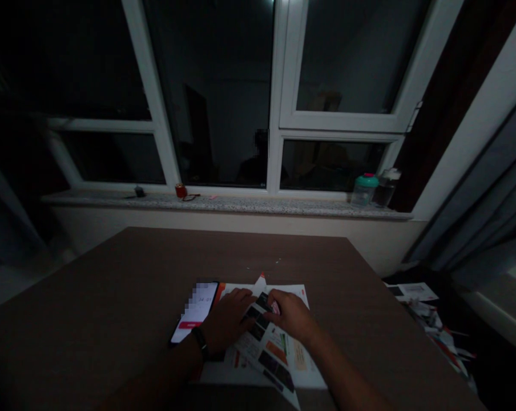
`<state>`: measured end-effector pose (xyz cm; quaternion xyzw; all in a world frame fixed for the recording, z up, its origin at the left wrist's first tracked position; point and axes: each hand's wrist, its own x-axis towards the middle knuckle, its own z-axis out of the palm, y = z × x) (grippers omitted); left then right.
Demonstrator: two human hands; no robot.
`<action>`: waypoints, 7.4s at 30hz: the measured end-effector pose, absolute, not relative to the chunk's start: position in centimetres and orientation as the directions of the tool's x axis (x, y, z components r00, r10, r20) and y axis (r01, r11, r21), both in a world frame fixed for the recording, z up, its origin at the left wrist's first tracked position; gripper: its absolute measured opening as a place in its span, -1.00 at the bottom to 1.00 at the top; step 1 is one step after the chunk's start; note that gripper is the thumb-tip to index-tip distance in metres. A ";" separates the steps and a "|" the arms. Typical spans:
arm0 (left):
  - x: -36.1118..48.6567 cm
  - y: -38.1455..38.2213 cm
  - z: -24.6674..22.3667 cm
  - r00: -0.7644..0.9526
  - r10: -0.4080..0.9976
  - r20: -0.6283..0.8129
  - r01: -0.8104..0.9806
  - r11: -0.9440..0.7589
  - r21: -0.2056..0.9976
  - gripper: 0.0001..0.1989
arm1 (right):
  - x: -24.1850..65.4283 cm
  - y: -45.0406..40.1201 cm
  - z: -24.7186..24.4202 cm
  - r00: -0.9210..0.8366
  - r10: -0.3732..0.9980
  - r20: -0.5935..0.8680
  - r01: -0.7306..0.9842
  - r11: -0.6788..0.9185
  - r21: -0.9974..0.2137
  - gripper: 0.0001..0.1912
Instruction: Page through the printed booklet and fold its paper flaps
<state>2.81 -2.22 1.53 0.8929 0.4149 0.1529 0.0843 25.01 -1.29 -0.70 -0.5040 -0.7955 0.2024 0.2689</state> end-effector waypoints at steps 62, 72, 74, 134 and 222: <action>2.7 -2.4 2.9 0.796 0.590 0.134 0.544 -0.794 0.271 -0.80 | 26.1 -2.6 1.2 -0.199 0.944 0.262 0.626 0.329 -0.707 -0.91; 2.7 -2.5 2.9 0.845 0.520 0.121 0.478 -0.837 0.265 -0.78 | 26.4 -2.2 0.8 -0.127 0.952 0.277 0.648 0.291 -0.704 -0.89; 2.8 -2.5 3.1 0.856 0.495 0.152 0.441 -0.850 0.287 -0.84 | 26.5 -2.1 0.9 -0.116 0.953 0.279 0.650 0.286 -0.704 -0.88; 2.3 -2.5 2.0 0.870 0.473 0.136 0.379 -0.820 0.428 -0.31 | 26.1 -1.9 0.4 -0.019 0.956 0.294 0.343 0.283 -0.896 -0.70; 2.4 -3.0 2.9 0.572 0.817 0.071 0.795 -0.574 0.196 -0.45 | 26.1 -3.6 1.8 -0.510 0.809 0.293 0.502 0.556 -0.662 -0.42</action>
